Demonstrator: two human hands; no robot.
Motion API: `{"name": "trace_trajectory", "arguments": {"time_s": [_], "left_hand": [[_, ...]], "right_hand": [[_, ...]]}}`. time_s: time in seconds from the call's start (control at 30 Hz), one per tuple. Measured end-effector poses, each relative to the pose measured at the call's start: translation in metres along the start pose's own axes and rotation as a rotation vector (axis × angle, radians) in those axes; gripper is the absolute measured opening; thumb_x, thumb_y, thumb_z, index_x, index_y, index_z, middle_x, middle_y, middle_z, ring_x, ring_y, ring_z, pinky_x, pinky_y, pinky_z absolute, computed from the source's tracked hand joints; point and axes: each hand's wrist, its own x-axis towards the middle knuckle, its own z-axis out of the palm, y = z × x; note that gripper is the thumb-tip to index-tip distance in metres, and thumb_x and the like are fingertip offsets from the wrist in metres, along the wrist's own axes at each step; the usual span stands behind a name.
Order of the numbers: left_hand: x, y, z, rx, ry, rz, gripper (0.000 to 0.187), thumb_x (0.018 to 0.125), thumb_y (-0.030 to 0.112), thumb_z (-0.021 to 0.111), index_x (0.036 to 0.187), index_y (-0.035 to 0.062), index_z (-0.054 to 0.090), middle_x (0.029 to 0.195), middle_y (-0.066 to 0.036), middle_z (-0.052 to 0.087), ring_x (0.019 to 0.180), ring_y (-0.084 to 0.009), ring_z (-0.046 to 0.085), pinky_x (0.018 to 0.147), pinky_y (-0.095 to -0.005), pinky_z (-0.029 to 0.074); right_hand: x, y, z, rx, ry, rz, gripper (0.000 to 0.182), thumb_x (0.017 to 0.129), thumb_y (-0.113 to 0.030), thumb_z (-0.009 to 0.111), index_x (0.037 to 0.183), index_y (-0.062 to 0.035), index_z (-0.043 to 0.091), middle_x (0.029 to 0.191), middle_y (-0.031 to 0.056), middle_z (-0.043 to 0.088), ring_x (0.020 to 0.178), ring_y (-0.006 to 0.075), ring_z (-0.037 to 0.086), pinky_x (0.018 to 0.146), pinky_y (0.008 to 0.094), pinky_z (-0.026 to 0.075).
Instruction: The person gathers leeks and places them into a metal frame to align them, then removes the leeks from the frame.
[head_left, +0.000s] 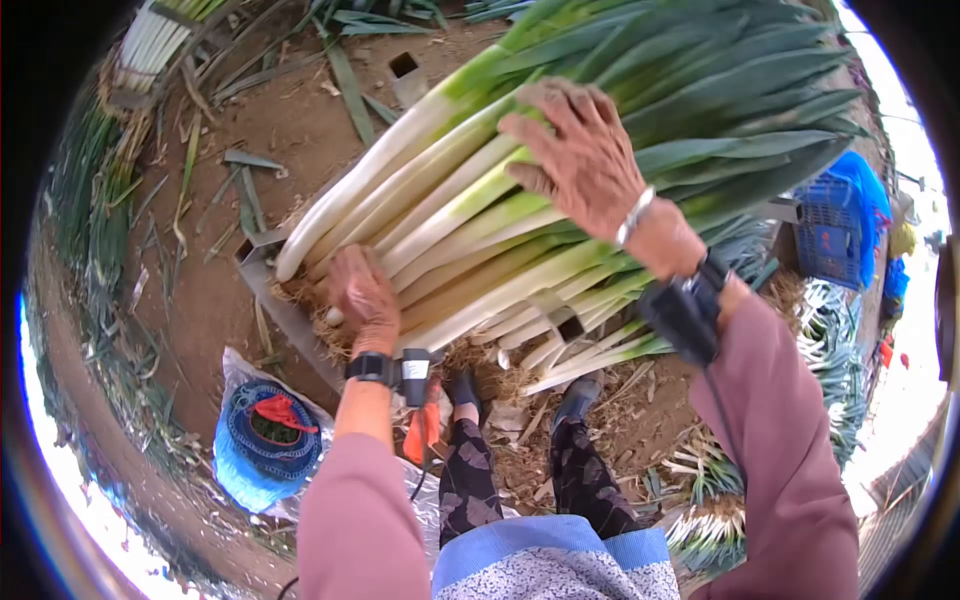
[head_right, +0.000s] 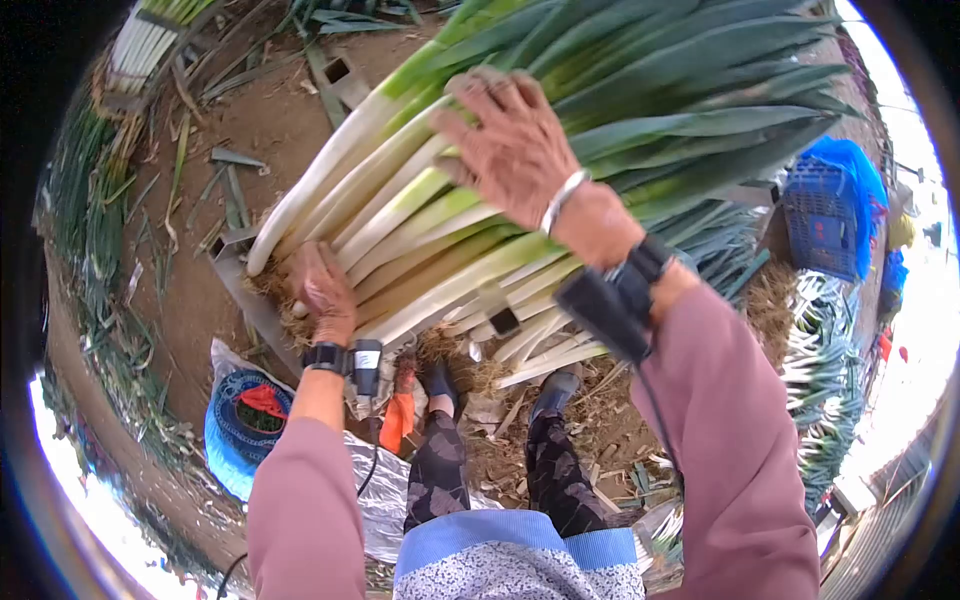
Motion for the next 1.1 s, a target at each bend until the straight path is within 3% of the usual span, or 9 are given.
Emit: {"name": "trace_trajectory", "arguments": {"time_s": [0.1, 0.17, 0.23, 0.3, 0.53, 0.63, 0.87, 1.03, 1.1], "left_hand": [[0.003, -0.002, -0.012, -0.231, -0.127, -0.042, 0.020, 0.098, 0.021, 0.048, 0.087, 0.0046, 0.052, 0.089, -0.017, 0.057, 0.085, -0.0362, 0.057, 0.074, -0.0461, 0.045], [0.008, 0.004, -0.016, -0.293, -0.165, -0.067, 0.022, 0.100, 0.024, 0.047, 0.101, 0.0042, 0.057, 0.095, -0.018, 0.059, 0.089, -0.0344, 0.059, 0.077, -0.0445, 0.046], [0.025, 0.037, -0.025, -0.513, -0.157, 0.181, 0.038, 0.097, 0.034, 0.054, 0.124, 0.0061, 0.053, 0.106, -0.017, 0.059, 0.097, -0.0329, 0.059, 0.081, -0.0445, 0.046], [0.047, 0.076, -0.037, -0.417, -0.230, 0.346, 0.069, 0.084, 0.043, 0.069, 0.138, 0.0081, 0.043, 0.117, -0.015, 0.058, 0.106, -0.0317, 0.057, 0.086, -0.0444, 0.046], [0.058, 0.121, -0.031, -0.345, -0.336, 0.368, 0.099, 0.061, 0.049, 0.085, 0.142, 0.0141, 0.039, 0.124, -0.016, 0.057, 0.109, -0.0329, 0.058, 0.090, -0.0449, 0.049], [0.058, 0.122, -0.016, -0.271, -0.367, 0.357, 0.099, 0.061, 0.043, 0.087, 0.141, 0.0141, 0.037, 0.125, -0.016, 0.056, 0.108, -0.0311, 0.060, 0.088, -0.0431, 0.051], [0.061, 0.114, -0.013, -0.093, -0.327, 0.401, 0.091, 0.071, 0.043, 0.081, 0.143, 0.0094, 0.037, 0.127, -0.018, 0.053, 0.111, -0.0316, 0.055, 0.090, -0.0464, 0.049], [0.066, 0.086, -0.018, -0.398, -0.349, 0.429, 0.083, 0.084, 0.064, 0.059, 0.137, 0.0028, 0.045, 0.125, -0.019, 0.053, 0.116, -0.0369, 0.052, 0.100, -0.0462, 0.041], [0.064, 0.085, -0.033, -0.415, -0.302, 0.227, 0.080, 0.090, 0.067, 0.047, 0.128, -0.0020, 0.053, 0.120, -0.023, 0.057, 0.114, -0.0397, 0.052, 0.100, -0.0458, 0.039]], "right_hand": [[-0.038, -0.026, -0.055, 0.278, -0.165, 0.170, 0.024, 0.091, -0.037, 0.056, 0.092, -0.0126, 0.055, 0.098, 0.0049, 0.057, 0.097, 0.0249, 0.054, 0.088, 0.0428, 0.043], [-0.068, -0.024, -0.059, 0.254, -0.137, 0.187, 0.020, 0.088, -0.032, 0.061, 0.085, -0.0124, 0.056, 0.090, 0.0052, 0.058, 0.091, 0.0243, 0.056, 0.087, 0.0420, 0.043], [-0.094, -0.016, -0.056, 0.117, -0.261, 0.346, 0.017, 0.086, -0.027, 0.064, 0.080, -0.0124, 0.059, 0.083, 0.0068, 0.056, 0.089, 0.0240, 0.055, 0.085, 0.0411, 0.042], [-0.098, 0.001, -0.050, 0.045, -0.277, 0.378, 0.013, 0.084, -0.023, 0.066, 0.080, -0.0115, 0.062, 0.081, 0.0095, 0.057, 0.088, 0.0275, 0.054, 0.084, 0.0421, 0.042], [-0.084, 0.032, -0.024, 0.055, -0.226, 0.321, 0.010, 0.083, -0.017, 0.066, 0.088, -0.0081, 0.063, 0.092, 0.0140, 0.063, 0.095, 0.0342, 0.054, 0.084, 0.0474, 0.041], [-0.075, 0.057, -0.004, 0.107, -0.391, 0.319, 0.014, 0.083, -0.017, 0.065, 0.094, -0.0088, 0.065, 0.090, 0.0139, 0.066, 0.096, 0.0347, 0.057, 0.085, 0.0477, 0.041], [-0.090, 0.040, -0.038, 0.192, -0.304, 0.328, 0.021, 0.086, -0.023, 0.064, 0.103, -0.0102, 0.062, 0.097, 0.0100, 0.064, 0.102, 0.0291, 0.055, 0.089, 0.0429, 0.040], [-0.164, 0.022, -0.115, 0.480, -0.193, 0.409, 0.021, 0.087, -0.016, 0.064, 0.106, -0.0083, 0.060, 0.094, 0.0100, 0.057, 0.096, 0.0320, 0.053, 0.083, 0.0393, 0.043], [-0.220, 0.009, -0.135, 0.507, -0.287, 0.581, 0.020, 0.084, -0.006, 0.064, 0.104, -0.0059, 0.061, 0.095, 0.0111, 0.058, 0.091, 0.0335, 0.054, 0.078, 0.0414, 0.045]]}}
